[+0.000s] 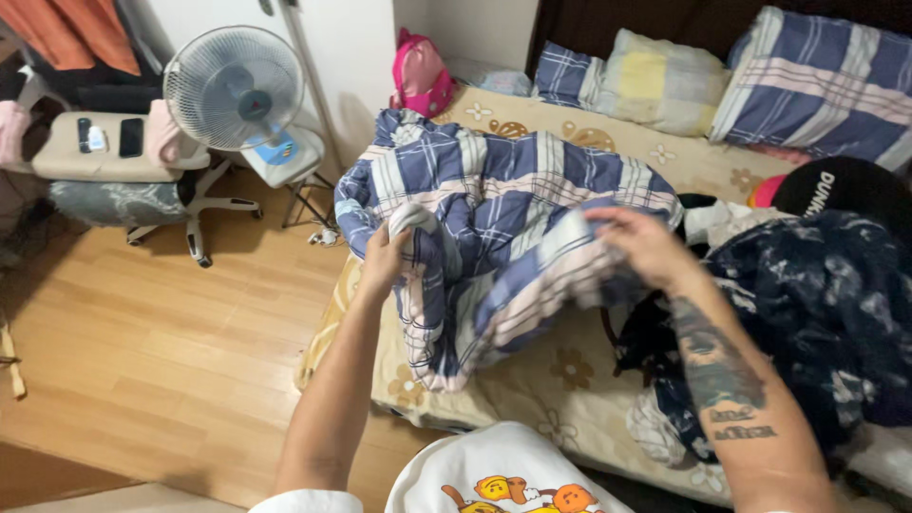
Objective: The person folds a plaid duvet on a bed. They repeatedly smooth, fold, and adjust the duvet into a compact rectangular shape, then place it at the head of the bed.
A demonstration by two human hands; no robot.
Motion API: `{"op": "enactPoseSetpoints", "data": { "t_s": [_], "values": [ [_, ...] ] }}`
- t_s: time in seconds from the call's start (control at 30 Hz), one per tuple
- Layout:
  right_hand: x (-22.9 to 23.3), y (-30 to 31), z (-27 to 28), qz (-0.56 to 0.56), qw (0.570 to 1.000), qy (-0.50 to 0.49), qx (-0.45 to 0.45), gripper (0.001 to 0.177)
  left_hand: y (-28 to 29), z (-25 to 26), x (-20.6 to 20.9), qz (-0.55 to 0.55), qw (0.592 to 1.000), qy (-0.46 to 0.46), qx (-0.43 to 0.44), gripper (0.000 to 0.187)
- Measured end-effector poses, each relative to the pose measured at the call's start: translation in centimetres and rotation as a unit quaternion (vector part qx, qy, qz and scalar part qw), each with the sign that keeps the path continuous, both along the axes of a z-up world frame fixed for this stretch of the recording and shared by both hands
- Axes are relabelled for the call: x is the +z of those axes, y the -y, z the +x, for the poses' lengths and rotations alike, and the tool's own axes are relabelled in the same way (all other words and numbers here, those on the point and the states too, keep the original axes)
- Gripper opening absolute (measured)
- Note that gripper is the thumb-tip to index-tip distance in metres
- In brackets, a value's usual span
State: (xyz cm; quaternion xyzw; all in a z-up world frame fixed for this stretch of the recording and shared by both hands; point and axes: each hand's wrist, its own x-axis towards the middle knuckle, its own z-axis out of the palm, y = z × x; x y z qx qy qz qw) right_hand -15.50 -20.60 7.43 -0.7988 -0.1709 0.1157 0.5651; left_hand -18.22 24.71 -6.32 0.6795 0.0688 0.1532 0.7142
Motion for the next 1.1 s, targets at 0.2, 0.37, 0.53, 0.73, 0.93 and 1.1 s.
{"op": "enactPoseSetpoints", "data": {
  "t_s": [0.2, 0.37, 0.53, 0.73, 0.93, 1.1],
  "values": [
    [-4.5, -0.9, -2.7, 0.009, 0.996, -0.072, 0.043, 0.051, -3.4, 0.1, -6.5, -0.041, 0.996, -0.031, 0.076, 0.035],
    [-6.3, 5.5, -2.9, -0.232, 0.972, -0.040, 0.000, 0.043, -9.2, -4.5, -7.6, -0.095, 0.984, 0.018, 0.151, 0.026],
    [-8.8, 8.3, -2.3, -0.416, 0.876, 0.207, -0.127, 0.063, -3.0, -8.5, -5.0, 0.125, 0.975, -0.179, -0.050, 0.042],
    [-23.0, -8.6, -3.1, -0.045, 0.980, -0.192, -0.035, 0.105, 13.3, -14.3, -1.8, 0.530, 0.768, -0.034, -0.358, 0.040],
    [-23.9, -15.4, -6.6, -0.151, 0.983, -0.019, -0.108, 0.079, 5.2, -16.1, 2.4, 0.569, 0.655, -0.245, -0.432, 0.077],
    [-16.2, -19.5, -16.7, 0.046, 0.988, 0.057, -0.134, 0.067, -4.9, -11.8, 1.0, 0.395, 0.661, -0.389, -0.505, 0.070]
  ]
}}
